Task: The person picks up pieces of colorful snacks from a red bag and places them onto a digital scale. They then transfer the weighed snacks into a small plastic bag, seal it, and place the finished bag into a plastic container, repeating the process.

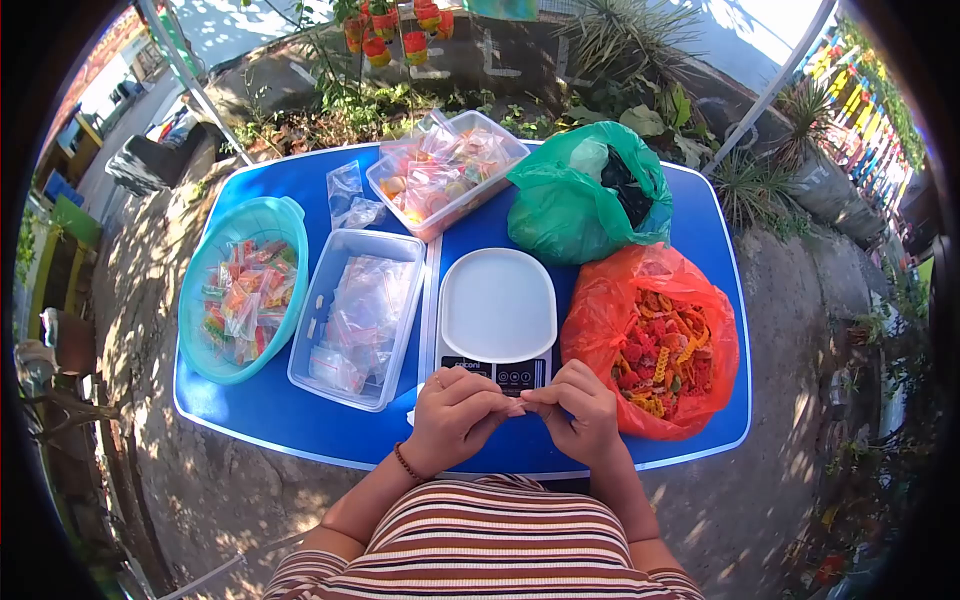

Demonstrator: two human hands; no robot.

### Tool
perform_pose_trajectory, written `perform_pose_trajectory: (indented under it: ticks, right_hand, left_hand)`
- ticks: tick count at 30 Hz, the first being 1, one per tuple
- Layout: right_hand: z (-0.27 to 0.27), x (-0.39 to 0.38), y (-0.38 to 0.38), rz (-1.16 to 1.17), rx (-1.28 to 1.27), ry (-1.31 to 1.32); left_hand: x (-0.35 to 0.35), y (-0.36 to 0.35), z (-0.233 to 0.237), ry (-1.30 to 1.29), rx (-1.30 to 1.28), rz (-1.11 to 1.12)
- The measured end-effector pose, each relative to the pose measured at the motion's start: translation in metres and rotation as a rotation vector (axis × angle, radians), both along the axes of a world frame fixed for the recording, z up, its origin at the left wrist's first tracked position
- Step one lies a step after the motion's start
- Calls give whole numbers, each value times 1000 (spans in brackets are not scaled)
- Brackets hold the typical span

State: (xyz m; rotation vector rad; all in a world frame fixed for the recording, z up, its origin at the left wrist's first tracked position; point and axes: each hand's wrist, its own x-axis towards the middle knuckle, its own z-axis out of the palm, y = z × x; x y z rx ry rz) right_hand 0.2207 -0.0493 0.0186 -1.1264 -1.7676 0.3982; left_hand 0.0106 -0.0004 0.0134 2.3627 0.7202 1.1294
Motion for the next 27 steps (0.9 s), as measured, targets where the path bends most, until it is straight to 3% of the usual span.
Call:
perform_pose_trajectory:
  ticks: [3, 7, 12, 15, 20, 27]
  right_hand:
    - [13, 2, -2, -45, -86, 55]
    - [8, 10, -12, -45, -238, -5]
    - [7, 3, -9, -30, -174, 74]
    - [15, -8, 4, 66, -96, 81]
    - [33, -51, 33, 192, -93, 61]
    - [22, -130, 71, 433, -148, 81]
  left_hand:
    - [7, -4, -7, -120, -273, -38]
    - [11, -5, -9, -134, -306, -59]
    - [5, -6, 0, -186, -407, 6]
    - [-15, -1, -1, -143, -172, 24]
    - [-55, -10, 6, -203, -62, 223]
    - [-115, -21, -1, -211, -95, 518]
